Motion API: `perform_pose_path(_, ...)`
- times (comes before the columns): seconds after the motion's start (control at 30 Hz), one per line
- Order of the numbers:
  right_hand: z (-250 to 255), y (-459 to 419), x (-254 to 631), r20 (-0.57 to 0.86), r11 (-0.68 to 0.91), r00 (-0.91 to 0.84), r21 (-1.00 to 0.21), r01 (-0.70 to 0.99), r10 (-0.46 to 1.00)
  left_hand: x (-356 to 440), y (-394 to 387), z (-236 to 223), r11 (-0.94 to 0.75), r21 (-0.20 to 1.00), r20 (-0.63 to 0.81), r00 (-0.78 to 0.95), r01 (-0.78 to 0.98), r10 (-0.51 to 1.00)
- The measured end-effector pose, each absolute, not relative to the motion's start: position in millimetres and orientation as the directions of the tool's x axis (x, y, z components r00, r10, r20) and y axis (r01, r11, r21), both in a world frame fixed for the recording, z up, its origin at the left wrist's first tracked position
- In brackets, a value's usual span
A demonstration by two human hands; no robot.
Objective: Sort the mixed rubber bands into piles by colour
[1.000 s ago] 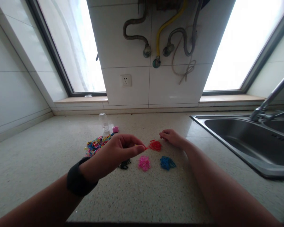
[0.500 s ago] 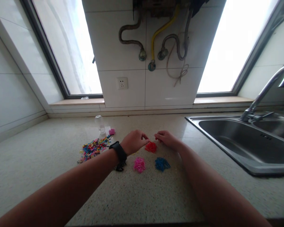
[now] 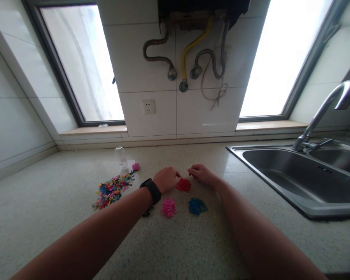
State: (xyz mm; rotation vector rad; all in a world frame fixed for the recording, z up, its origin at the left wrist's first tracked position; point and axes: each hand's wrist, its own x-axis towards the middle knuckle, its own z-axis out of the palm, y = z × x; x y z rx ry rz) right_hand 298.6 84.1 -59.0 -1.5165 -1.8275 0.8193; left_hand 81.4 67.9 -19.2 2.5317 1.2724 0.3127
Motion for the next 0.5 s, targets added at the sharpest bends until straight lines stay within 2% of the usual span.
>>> perform_pose_path(0.23, -60.1, 84.6, 298.4, 0.083, 0.156, -0.148, -0.792, 0.590, 0.985, 71.3, 13.2, -1.3, -0.617, 0.452, 0.146, 0.629, 0.644, 0.764)
perform_pose_path(0.33, -61.5, 85.5, 299.6, 0.075, 0.144, -0.141, -0.795, 0.589, 0.987, 61.5, -31.4, -0.8, -0.653, 0.524, 0.124, 0.709, 0.547, 0.694)
perform_pose_path(0.4, -62.5, 86.0, 300.4, 0.062, 0.132, -0.137, -0.794, 0.593, 0.989, 54.3, -58.6, -13.1, -0.693, 0.618, 0.090, 0.842, 0.371, 0.532)
perform_pose_path(0.5, -63.3, 85.8, 301.1, 0.057, 0.127, -0.134, -0.789, 0.602, 0.989, 46.3, -82.4, -50.8, -0.714, 0.699, 0.153, 0.964, 0.052, 0.220)
